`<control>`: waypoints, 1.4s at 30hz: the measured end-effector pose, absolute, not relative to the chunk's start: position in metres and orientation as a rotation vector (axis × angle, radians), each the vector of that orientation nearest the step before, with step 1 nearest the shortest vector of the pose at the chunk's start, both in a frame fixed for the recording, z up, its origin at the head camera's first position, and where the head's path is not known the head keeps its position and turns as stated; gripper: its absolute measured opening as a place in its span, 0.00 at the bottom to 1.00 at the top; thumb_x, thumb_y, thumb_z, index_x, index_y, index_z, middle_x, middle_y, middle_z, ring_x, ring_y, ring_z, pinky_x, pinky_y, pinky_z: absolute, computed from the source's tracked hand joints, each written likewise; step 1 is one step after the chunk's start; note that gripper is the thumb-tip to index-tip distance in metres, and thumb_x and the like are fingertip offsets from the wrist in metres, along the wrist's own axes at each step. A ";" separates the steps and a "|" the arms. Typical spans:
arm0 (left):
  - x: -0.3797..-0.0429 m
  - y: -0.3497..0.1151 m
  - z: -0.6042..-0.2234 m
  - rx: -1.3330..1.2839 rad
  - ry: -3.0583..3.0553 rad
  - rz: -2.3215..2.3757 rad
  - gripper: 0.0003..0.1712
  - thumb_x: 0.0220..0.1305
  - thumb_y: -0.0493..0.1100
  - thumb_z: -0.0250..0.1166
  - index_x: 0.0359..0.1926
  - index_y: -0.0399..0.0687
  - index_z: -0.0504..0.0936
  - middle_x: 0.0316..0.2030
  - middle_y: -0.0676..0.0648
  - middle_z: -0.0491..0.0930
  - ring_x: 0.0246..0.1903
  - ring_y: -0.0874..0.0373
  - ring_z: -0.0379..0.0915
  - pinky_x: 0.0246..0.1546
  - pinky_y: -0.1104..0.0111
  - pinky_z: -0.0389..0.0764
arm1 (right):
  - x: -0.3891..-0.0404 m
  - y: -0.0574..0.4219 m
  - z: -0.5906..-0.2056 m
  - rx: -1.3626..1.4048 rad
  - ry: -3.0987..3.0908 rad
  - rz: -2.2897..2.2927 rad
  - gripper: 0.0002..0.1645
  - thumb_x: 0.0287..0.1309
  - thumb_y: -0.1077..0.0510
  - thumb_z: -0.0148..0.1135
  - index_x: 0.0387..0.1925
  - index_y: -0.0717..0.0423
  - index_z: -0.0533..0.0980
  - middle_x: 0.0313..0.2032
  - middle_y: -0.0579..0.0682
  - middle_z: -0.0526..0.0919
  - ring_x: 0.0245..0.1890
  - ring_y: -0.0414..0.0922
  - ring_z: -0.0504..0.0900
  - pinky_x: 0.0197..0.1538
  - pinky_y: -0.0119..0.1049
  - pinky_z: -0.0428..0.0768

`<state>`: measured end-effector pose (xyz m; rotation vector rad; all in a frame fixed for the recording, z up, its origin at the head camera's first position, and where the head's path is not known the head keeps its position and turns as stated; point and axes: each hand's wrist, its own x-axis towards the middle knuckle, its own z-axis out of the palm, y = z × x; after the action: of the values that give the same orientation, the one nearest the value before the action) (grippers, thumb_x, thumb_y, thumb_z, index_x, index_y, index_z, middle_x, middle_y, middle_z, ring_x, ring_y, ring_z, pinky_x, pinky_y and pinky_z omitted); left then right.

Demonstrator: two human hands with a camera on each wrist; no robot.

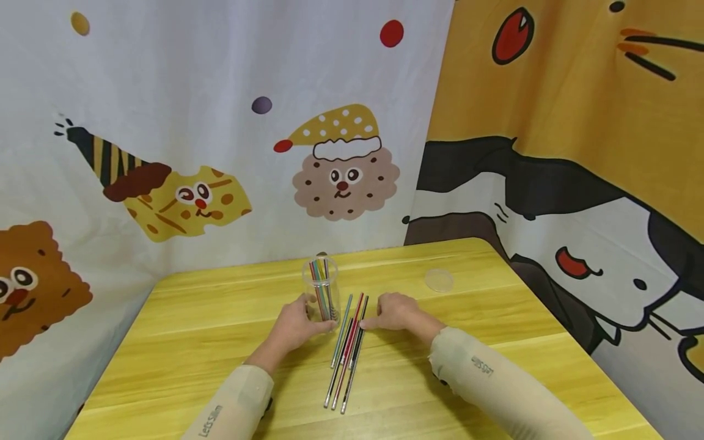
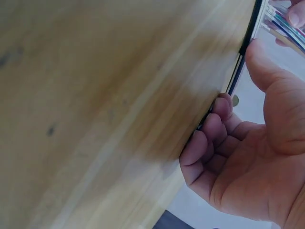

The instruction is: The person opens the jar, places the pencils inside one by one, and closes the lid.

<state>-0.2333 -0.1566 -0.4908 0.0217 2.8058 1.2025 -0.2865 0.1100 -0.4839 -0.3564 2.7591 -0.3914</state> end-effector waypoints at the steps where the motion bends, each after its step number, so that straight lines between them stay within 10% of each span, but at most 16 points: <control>1: -0.233 -0.157 -0.491 0.021 2.804 1.203 0.50 0.53 0.61 0.85 0.68 0.41 0.74 0.53 0.37 0.86 0.47 0.47 0.85 0.46 0.54 0.89 | -0.287 0.111 -0.483 -0.361 2.756 -0.401 0.35 0.57 0.24 0.73 0.39 0.51 0.83 0.36 0.46 0.86 0.34 0.44 0.82 0.37 0.40 0.82; 12: -0.232 -0.158 -0.489 0.060 2.813 1.209 0.48 0.54 0.60 0.84 0.67 0.39 0.75 0.52 0.36 0.87 0.47 0.47 0.85 0.45 0.54 0.88 | -0.300 0.115 -0.483 -0.330 2.738 -0.604 0.32 0.72 0.42 0.68 0.15 0.45 0.66 0.13 0.40 0.59 0.17 0.39 0.56 0.23 0.33 0.58; 17: -0.232 -0.158 -0.489 0.063 2.815 1.208 0.49 0.54 0.60 0.84 0.67 0.39 0.75 0.52 0.36 0.87 0.47 0.47 0.85 0.45 0.53 0.88 | -0.300 0.112 -0.484 -0.295 2.764 -0.545 0.36 0.67 0.37 0.71 0.13 0.44 0.63 0.13 0.40 0.56 0.17 0.39 0.52 0.24 0.34 0.54; 27: -0.233 -0.159 -0.490 0.061 2.811 1.207 0.49 0.53 0.60 0.84 0.67 0.39 0.75 0.51 0.37 0.87 0.44 0.49 0.85 0.42 0.56 0.88 | -0.303 0.118 -0.474 -0.262 2.825 -0.453 0.19 0.67 0.57 0.69 0.22 0.48 0.72 0.21 0.42 0.67 0.22 0.41 0.63 0.27 0.35 0.63; 36: -0.232 -0.158 -0.490 0.060 2.798 1.224 0.47 0.54 0.59 0.84 0.66 0.40 0.75 0.49 0.39 0.87 0.41 0.51 0.84 0.40 0.59 0.87 | -0.304 0.122 -0.465 -0.380 2.801 -0.546 0.30 0.71 0.63 0.61 0.13 0.49 0.62 0.14 0.42 0.57 0.17 0.39 0.51 0.24 0.33 0.54; 40: -0.231 -0.157 -0.491 0.072 2.798 1.233 0.47 0.54 0.58 0.84 0.66 0.39 0.75 0.48 0.39 0.87 0.41 0.51 0.84 0.39 0.59 0.87 | -0.303 0.122 -0.449 -0.452 2.798 -0.771 0.09 0.75 0.60 0.62 0.39 0.60 0.85 0.33 0.49 0.85 0.29 0.41 0.78 0.33 0.35 0.78; 42: -0.231 -0.158 -0.491 0.073 2.805 1.230 0.47 0.54 0.58 0.84 0.66 0.38 0.75 0.49 0.38 0.87 0.42 0.50 0.84 0.40 0.57 0.87 | -0.303 0.122 -0.440 -0.482 2.810 -0.902 0.15 0.76 0.58 0.64 0.57 0.59 0.84 0.49 0.53 0.89 0.43 0.45 0.86 0.45 0.41 0.86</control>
<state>-0.2312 -0.1578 -0.4907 0.0729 2.8046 1.2296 -0.3034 0.1218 -0.4396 -0.4819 2.8103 -0.9025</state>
